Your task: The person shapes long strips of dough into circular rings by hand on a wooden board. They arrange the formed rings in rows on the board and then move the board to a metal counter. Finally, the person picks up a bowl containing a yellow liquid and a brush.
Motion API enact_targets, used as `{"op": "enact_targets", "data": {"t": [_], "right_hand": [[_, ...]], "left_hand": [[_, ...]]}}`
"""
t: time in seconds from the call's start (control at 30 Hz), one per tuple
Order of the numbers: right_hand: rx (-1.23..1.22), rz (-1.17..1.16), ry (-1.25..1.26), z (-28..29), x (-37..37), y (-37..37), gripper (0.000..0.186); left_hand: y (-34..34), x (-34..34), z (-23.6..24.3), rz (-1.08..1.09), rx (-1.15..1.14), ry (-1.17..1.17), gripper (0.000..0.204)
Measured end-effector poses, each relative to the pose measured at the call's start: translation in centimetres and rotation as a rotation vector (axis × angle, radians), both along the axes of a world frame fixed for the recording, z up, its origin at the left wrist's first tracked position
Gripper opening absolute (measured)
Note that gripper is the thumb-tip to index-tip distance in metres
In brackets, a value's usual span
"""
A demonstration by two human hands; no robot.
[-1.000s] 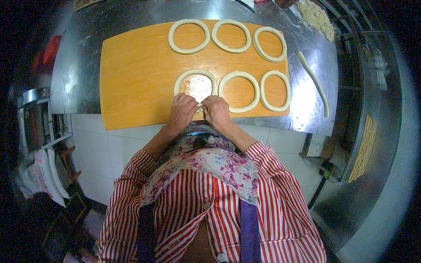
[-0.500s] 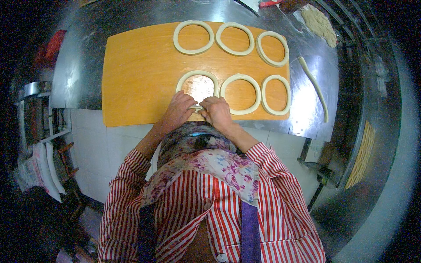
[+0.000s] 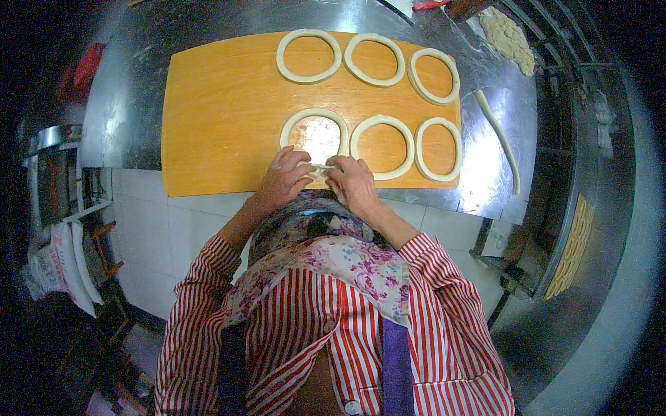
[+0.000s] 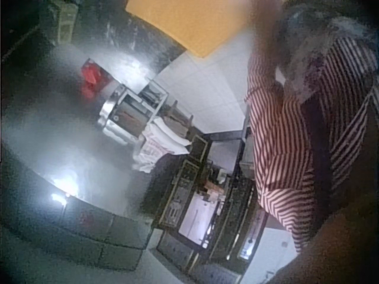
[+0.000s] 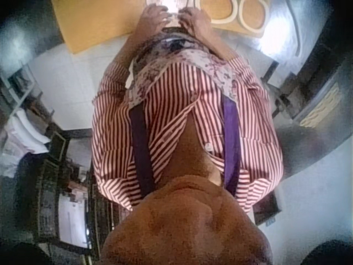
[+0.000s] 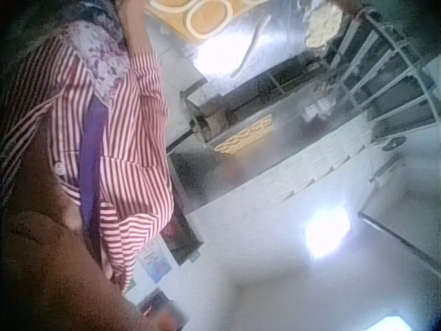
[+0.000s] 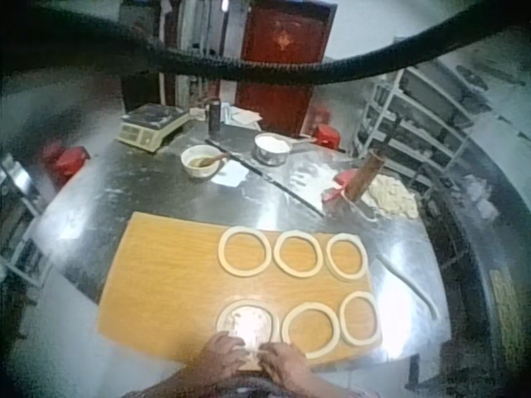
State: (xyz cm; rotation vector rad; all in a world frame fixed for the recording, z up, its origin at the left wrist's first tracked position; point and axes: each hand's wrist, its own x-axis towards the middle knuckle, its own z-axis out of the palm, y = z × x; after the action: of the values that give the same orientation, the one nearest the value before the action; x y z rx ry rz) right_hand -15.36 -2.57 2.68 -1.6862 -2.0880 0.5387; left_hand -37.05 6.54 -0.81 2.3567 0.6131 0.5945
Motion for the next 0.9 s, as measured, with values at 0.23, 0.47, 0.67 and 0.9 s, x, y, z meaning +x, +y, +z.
{"op": "enact_targets", "data": {"t": [0.23, 0.47, 0.67, 0.9], "right_hand": [[0.123, -0.040, -0.012, 0.0, -0.5, 1.4, 0.020], [0.112, -0.116, 0.061, -1.2, -0.7, 1.7, 0.014], [0.098, -0.177, 0.149, -1.8, -1.1, 1.9, 0.010], [0.070, -0.191, 0.151, -2.3, -1.7, 1.7, 0.013]], "left_hand": [[0.7, 0.8, -0.5, 0.018, 0.051, 0.005, 0.024], [0.7, 1.4, -0.7, 0.067, -0.003, -0.056, 0.018], [0.1, 2.0, -1.0, 0.133, -0.064, -0.082, 0.017], [-0.5, 2.4, -1.1, 0.170, -0.082, -0.078, 0.013]]}}
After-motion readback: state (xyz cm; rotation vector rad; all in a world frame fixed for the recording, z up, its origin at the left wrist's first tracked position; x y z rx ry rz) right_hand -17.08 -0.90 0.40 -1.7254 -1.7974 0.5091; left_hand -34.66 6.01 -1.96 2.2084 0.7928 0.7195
